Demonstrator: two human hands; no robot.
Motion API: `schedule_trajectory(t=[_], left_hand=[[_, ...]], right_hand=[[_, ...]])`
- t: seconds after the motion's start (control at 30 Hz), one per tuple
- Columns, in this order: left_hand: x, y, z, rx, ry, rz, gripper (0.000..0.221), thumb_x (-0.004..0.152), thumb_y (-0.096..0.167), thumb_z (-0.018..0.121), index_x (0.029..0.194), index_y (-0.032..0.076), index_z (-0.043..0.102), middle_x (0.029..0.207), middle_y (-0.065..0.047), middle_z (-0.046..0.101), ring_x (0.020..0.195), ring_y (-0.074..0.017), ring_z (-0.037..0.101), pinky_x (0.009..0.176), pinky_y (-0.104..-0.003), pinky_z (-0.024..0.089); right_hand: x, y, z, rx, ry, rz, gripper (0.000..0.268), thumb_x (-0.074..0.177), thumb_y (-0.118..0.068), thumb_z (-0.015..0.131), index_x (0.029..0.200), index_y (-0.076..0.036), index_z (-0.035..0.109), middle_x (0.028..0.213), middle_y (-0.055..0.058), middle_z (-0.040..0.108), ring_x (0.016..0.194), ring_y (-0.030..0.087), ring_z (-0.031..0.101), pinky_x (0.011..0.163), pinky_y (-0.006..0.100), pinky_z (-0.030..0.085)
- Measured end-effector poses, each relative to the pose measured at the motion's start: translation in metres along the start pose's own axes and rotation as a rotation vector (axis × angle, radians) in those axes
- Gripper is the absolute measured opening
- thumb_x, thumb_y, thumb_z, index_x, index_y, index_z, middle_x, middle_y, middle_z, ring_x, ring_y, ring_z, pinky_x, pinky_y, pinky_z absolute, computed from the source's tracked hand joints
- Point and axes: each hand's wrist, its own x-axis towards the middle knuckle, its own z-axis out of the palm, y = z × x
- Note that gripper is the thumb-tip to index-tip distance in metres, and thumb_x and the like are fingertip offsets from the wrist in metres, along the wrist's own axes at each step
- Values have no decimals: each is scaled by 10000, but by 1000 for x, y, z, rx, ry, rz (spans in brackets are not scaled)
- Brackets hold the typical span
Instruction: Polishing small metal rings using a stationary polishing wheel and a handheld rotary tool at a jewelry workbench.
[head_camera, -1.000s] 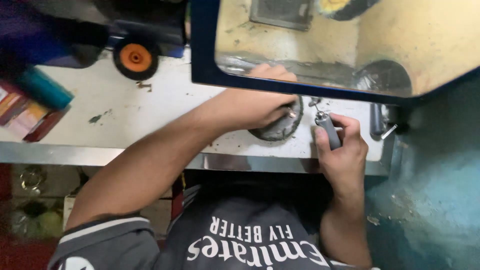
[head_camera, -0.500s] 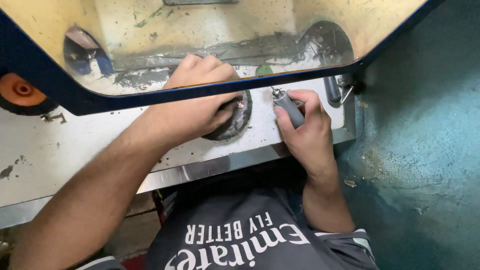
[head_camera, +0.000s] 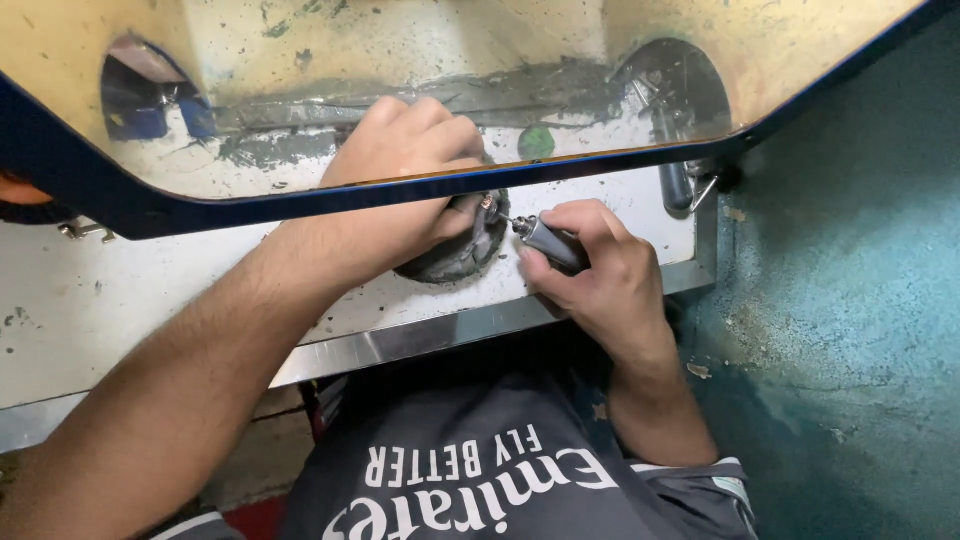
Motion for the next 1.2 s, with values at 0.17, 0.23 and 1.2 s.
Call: schedule_trajectory(t=[0.17, 0.23, 1.2], left_hand=[[0, -1, -1, 26, -2, 35, 119, 881, 97, 712, 792, 149, 653, 891, -3, 597, 859, -270, 548, 709, -405, 394], [0, -2, -2, 33, 4, 45, 156, 915, 99, 708, 777, 143, 650, 889, -11, 597, 857, -268, 544, 708, -403, 395], [2, -15, 4, 74, -25, 183, 118, 894, 173, 708, 794, 177, 646, 849, 44, 580, 843, -238, 525, 643, -381, 404]], right_hand=[[4, -3, 2, -63, -37, 48, 414, 867, -200, 844, 1200, -144, 604, 1112, 43, 715, 983, 245, 728, 769, 385, 568], [5, -1, 2, -85, -41, 58, 396, 867, -214, 844, 1190, -150, 623, 1111, 32, 720, 975, 236, 731, 754, 378, 569], [32, 17, -10, 40, -204, -154, 330, 829, -86, 879, 1090, -13, 690, 1065, 135, 747, 947, 247, 725, 865, 323, 563]])
